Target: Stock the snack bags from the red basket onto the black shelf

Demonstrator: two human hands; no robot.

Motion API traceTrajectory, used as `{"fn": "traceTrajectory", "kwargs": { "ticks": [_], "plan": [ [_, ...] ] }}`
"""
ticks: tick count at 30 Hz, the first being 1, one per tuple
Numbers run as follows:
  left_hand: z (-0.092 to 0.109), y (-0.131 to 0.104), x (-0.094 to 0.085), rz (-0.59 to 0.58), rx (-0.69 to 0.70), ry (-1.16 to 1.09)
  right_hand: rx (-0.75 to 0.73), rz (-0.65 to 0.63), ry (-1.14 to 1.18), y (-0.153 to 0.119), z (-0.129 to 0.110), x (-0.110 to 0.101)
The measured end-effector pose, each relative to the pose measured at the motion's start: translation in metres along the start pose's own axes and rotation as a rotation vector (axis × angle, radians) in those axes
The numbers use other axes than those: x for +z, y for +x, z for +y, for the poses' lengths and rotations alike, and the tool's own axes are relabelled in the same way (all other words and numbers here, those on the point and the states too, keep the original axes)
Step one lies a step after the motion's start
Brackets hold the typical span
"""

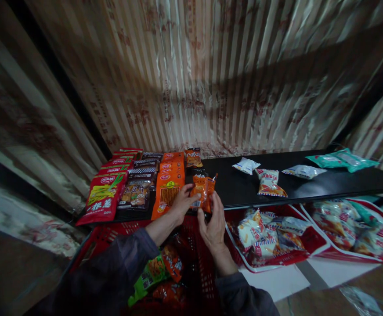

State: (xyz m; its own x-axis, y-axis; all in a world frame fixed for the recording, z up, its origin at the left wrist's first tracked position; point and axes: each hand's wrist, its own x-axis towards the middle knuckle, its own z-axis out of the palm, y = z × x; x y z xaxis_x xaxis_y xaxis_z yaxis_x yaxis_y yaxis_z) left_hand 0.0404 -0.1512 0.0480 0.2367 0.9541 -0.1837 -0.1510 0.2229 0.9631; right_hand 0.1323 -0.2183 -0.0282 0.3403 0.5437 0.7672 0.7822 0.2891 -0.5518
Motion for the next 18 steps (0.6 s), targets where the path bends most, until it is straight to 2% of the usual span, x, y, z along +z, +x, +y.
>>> {"fn": "traceTrajectory", "kwargs": {
  "ticks": [4,8,10,14,18],
  "plan": [
    [-0.004,-0.017,-0.019,0.052,0.064,0.043,0.389,-0.043,0.281,0.007,-0.001,-0.006],
    [-0.021,-0.042,-0.039,-0.003,0.087,0.135,0.788,-0.075,0.821,0.010,0.002,-0.007],
    [-0.031,-0.055,-0.050,-0.021,0.073,0.181,0.916,-0.087,0.999,0.009,0.001,-0.005],
    [-0.044,-0.076,-0.066,-0.056,0.026,0.157,0.938,-0.155,1.105,0.004,-0.009,-0.003],
    [-0.034,-0.086,-0.067,-0.166,0.026,0.080,0.962,-0.151,1.143,-0.001,-0.020,0.000]
  ]
}}
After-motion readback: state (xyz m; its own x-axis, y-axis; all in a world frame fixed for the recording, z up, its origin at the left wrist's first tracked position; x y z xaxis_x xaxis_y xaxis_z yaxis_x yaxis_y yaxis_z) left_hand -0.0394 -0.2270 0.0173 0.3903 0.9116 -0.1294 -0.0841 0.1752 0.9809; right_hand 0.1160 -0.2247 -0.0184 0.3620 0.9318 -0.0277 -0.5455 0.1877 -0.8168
